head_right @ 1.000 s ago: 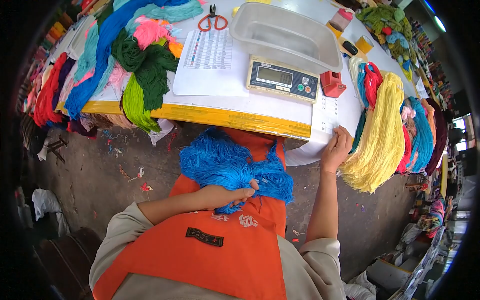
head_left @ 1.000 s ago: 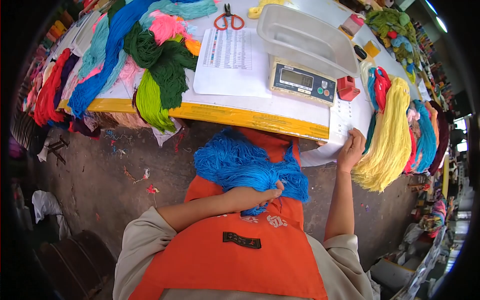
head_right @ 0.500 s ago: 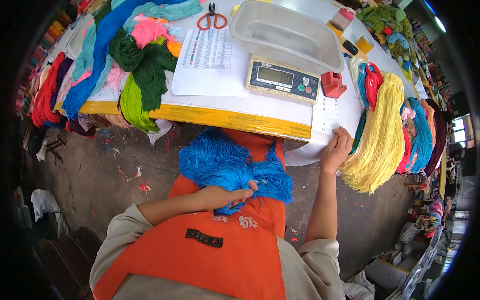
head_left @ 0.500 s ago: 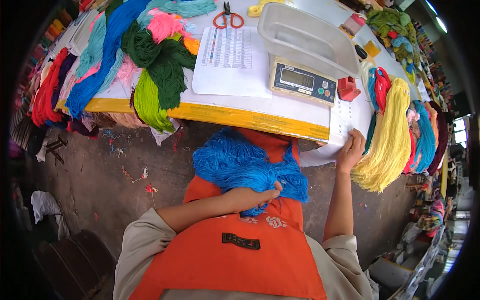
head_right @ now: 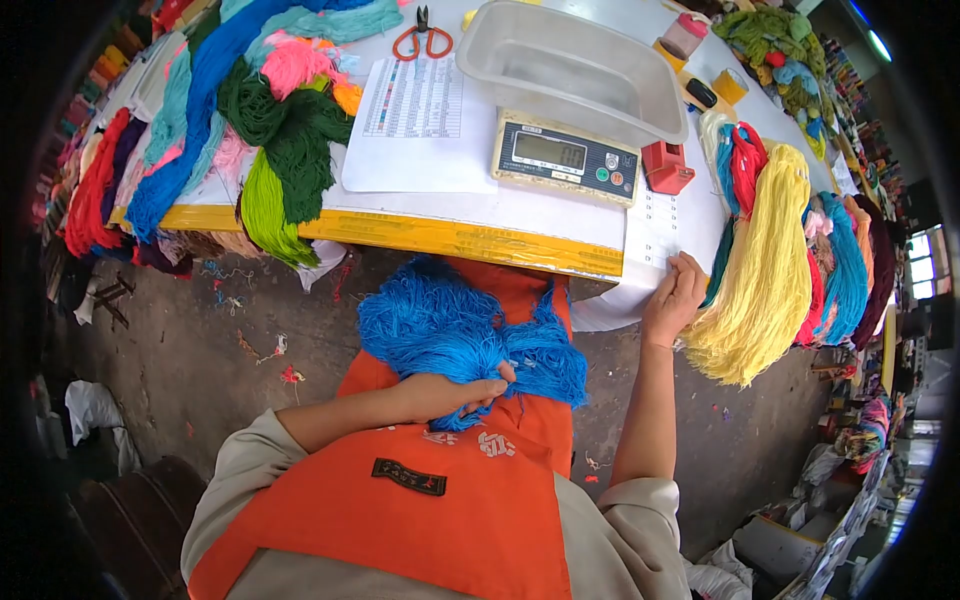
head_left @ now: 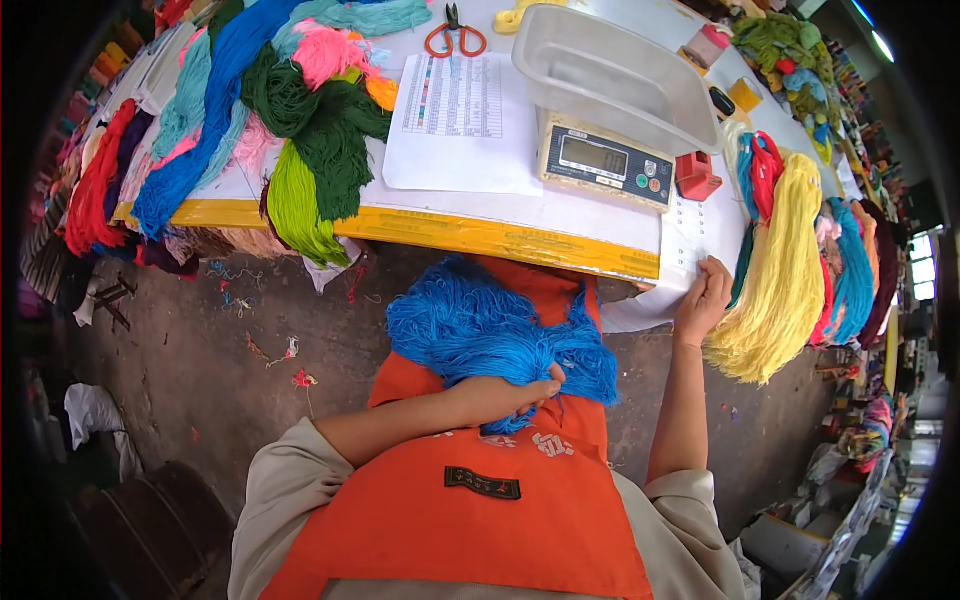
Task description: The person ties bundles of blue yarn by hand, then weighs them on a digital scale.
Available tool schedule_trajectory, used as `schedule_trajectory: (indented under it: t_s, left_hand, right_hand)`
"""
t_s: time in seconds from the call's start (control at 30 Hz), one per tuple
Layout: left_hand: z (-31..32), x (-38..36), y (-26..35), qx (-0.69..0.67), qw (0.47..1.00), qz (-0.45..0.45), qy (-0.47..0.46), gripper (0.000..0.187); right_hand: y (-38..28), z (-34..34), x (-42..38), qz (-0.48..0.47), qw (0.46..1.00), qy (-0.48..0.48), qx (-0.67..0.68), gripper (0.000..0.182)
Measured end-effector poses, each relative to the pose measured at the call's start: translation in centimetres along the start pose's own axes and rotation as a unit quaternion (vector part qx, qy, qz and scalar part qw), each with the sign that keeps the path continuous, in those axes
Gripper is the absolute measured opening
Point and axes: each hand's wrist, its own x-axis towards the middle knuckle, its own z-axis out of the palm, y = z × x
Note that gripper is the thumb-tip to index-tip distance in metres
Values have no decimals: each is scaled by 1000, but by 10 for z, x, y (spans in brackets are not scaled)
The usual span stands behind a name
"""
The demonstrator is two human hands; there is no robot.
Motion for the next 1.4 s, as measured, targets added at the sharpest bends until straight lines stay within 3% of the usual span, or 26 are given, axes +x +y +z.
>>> schedule_trajectory:
  t_s: [0.87, 1.4]
  left_hand:
    - [2, -1, -6, -11, 1000, 8, 19, 26]
    - [4, 2, -3, -24, 999, -37, 8, 27]
  right_hand:
    - [5, -2, 0, -9, 1000, -3, 4, 15]
    - [5, 0, -2, -2, 1000, -1, -1, 16]
